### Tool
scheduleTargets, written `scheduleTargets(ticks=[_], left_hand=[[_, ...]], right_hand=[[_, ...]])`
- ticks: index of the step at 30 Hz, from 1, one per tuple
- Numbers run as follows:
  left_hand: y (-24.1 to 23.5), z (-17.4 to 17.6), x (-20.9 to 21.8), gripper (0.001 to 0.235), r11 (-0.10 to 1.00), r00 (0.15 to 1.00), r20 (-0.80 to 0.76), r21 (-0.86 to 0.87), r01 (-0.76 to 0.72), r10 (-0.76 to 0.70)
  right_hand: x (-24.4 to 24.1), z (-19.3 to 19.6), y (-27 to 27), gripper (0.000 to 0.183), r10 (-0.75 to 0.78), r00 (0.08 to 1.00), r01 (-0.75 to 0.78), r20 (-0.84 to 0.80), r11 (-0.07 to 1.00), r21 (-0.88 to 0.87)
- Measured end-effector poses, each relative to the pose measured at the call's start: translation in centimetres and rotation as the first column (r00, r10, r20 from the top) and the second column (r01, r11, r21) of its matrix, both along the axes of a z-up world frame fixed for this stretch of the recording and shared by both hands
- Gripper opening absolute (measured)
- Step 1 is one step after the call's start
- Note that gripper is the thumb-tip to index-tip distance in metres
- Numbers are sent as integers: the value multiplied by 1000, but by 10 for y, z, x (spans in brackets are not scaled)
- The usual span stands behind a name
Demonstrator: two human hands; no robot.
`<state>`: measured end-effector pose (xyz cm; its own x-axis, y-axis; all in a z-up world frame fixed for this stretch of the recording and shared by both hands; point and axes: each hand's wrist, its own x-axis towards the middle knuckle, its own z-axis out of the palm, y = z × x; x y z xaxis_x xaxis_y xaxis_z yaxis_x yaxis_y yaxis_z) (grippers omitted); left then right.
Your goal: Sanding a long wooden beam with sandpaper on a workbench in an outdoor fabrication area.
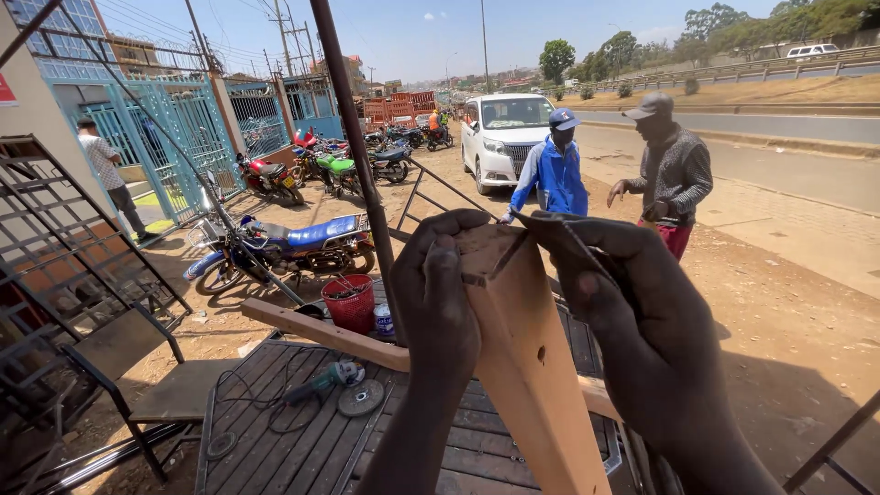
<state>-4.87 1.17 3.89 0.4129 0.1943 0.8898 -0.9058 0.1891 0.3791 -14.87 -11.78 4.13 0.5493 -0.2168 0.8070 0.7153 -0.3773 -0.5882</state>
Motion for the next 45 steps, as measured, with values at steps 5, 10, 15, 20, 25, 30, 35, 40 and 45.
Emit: scheduleTargets(ticks=[5,10,15,20,25,30,35,40,45], left_hand=[[4,-1,-1,35,999,997,-61,-23,-39,37],[8,-8,2,35,999,1000,-29,-46,-2,1],[8,-10,-2,35,998,999,-37,-60,13,-16],[9,-14,-5,38,996,998,-19,-64,67,-68],[17,-19,-4,43,999,1000,6,-45,30,-30],[26,-22,-11,38,996,997,-7,-55,-76,76],[22,-20,-19,37,996,999,-27,-74,-44,42],[15,-23,-19,35,993,998,-58,-118,21,-28],[9,-22,-12,32,987,992,-124,-155,-52,33]], right_hand=[[19,-23,3,17,113,985,-121,132,991,57],[23,-19,-3,8,436,894,-436,103,900,-20],[48,-44,-13,10,388,913,-381,-127,921,75],[57,-51,-15,27,495,867,-489,-63,868,83],[66,-52,-31,24,686,706,-696,178,623,357],[48,-25,-39,57,662,653,-740,367,458,492],[48,-19,-13,40,724,558,-782,406,294,550],[41,-25,13,30,450,847,-530,284,672,517],[13,-10,41,11,-313,905,336,289,941,-31]])
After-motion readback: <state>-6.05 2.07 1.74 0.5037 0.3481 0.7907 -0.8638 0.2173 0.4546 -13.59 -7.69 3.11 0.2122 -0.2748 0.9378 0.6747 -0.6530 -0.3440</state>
